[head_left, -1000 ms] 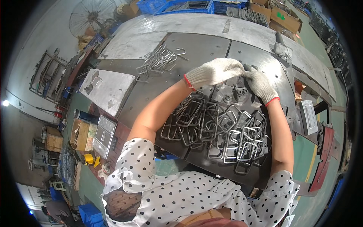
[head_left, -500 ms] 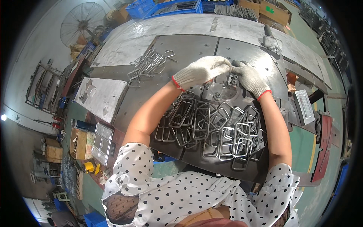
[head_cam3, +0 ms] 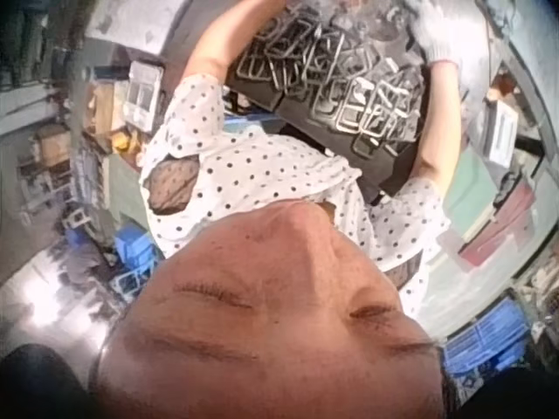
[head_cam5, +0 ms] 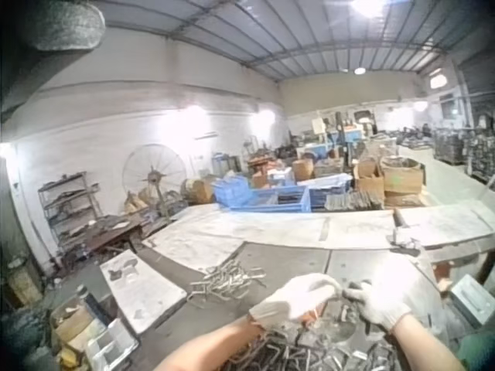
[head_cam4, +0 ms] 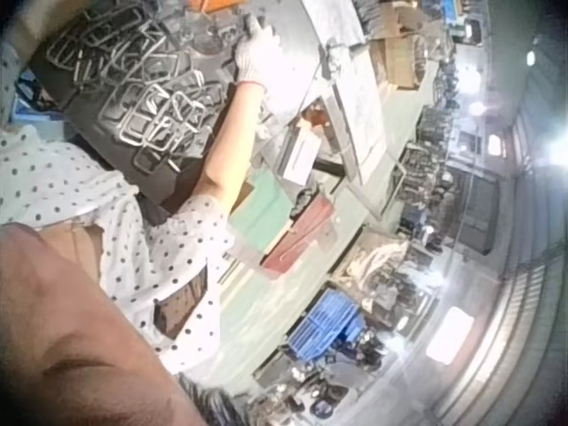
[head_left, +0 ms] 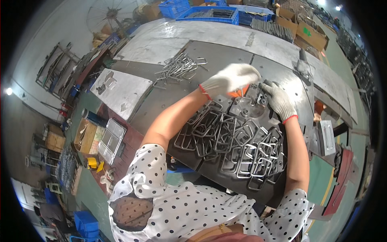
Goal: The person bends metal wire pieces into buckles using a table bending fixture, takes off and puts on work gloves, and bends additional wire pieces on the fixture.
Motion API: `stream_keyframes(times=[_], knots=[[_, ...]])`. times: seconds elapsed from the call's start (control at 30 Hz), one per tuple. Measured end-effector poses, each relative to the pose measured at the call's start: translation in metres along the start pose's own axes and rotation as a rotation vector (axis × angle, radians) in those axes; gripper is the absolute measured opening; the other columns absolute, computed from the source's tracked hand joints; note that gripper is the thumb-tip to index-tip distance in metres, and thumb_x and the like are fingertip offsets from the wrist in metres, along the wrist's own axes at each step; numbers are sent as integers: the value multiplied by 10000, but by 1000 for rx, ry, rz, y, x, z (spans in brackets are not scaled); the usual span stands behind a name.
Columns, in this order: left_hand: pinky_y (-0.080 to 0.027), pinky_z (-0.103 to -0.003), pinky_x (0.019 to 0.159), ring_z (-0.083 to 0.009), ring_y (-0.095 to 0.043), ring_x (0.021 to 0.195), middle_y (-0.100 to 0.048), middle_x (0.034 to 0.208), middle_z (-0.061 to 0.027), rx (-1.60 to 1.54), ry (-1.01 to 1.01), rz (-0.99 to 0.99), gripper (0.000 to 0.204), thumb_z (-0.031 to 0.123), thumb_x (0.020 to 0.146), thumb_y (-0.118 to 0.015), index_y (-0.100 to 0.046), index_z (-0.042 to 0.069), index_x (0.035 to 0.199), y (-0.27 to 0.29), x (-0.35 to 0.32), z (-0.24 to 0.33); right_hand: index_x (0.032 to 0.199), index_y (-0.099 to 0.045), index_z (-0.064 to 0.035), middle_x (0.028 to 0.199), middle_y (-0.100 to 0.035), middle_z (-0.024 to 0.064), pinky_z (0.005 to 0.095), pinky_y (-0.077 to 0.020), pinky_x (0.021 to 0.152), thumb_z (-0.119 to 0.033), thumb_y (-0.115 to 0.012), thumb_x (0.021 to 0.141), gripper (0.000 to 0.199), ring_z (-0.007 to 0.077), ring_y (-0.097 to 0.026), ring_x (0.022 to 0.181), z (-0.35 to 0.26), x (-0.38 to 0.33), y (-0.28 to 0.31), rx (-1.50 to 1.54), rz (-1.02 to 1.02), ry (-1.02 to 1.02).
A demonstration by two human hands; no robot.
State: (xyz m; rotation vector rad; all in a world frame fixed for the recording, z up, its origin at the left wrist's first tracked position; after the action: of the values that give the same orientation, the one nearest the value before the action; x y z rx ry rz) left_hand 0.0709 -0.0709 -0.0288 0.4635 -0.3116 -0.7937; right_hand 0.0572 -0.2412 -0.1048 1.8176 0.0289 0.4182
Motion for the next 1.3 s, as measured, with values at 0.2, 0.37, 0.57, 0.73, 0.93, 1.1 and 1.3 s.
stream_keyframes(times=[0.2,0.37,0.57,0.73,0.93,1.1,1.3], knots=[[-449,-248,575,-95,-559,678,-607,771,-6,-457,-116,886,342,264,1069,-611,-663,2,1282,223,-121,-58,1406,-666,-158,1490,-602,155,435,-481,1120,-62,-530,976,461,368,-578,1351,-28,6,9,38,-5,59],[-549,-263,732,-122,-650,823,-685,965,-51,-128,-103,1227,523,197,1073,-584,-457,42,1556,315,-217,-111,1392,-680,-166,1496,-593,141,465,-455,1142,-68,-558,956,463,384,-539,1365,-9,2,11,35,-1,5],[-377,-392,1202,-317,-534,1427,-561,1523,-239,321,154,1139,591,247,1032,-539,-460,-23,1552,350,-242,-230,1402,-669,-153,1496,-589,148,459,-454,1145,-54,-559,938,487,386,-530,1376,-17,5,6,17,6,21],[-503,-327,1014,-210,-668,1132,-707,1261,-152,404,238,1040,511,216,1055,-546,-508,-13,1510,328,-215,-253,1404,-668,-159,1491,-590,134,457,-458,1142,-61,-565,942,484,375,-530,1377,-20,6,7,14,-8,6],[-507,-328,1005,-209,-674,1102,-727,1200,-147,121,268,920,482,199,1043,-532,-540,-21,1472,267,-181,-246,1407,-658,-128,1490,-590,153,441,-453,1150,-44,-553,942,484,372,-519,1397,-13,-1,11,-5,-17,-10],[-519,-342,957,-208,-659,1037,-713,1129,-145,182,261,1042,412,154,1053,-500,-556,-38,1413,245,-203,-228,1405,-661,-134,1492,-588,156,446,-462,1141,-32,-564,931,494,376,-532,1384,-28,12,8,25,3,37],[-517,-335,943,-206,-642,1018,-695,1106,-150,-265,127,929,388,139,1083,-488,-530,-45,1421,162,-161,-171,1412,-658,-143,1502,-585,144,448,-468,1138,-23,-555,929,508,370,-540,1380,-11,3,6,-8,-14,0]])
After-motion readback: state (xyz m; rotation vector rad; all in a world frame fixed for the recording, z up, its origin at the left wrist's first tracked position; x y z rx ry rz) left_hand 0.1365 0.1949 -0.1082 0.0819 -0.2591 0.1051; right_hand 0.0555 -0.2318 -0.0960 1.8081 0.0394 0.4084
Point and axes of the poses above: each hand's wrist, its own x-axis towards the middle knuckle, its own y-axis out of the back of the hand, z = x × y, the point moved 10 cm from there along x, towards the middle knuckle
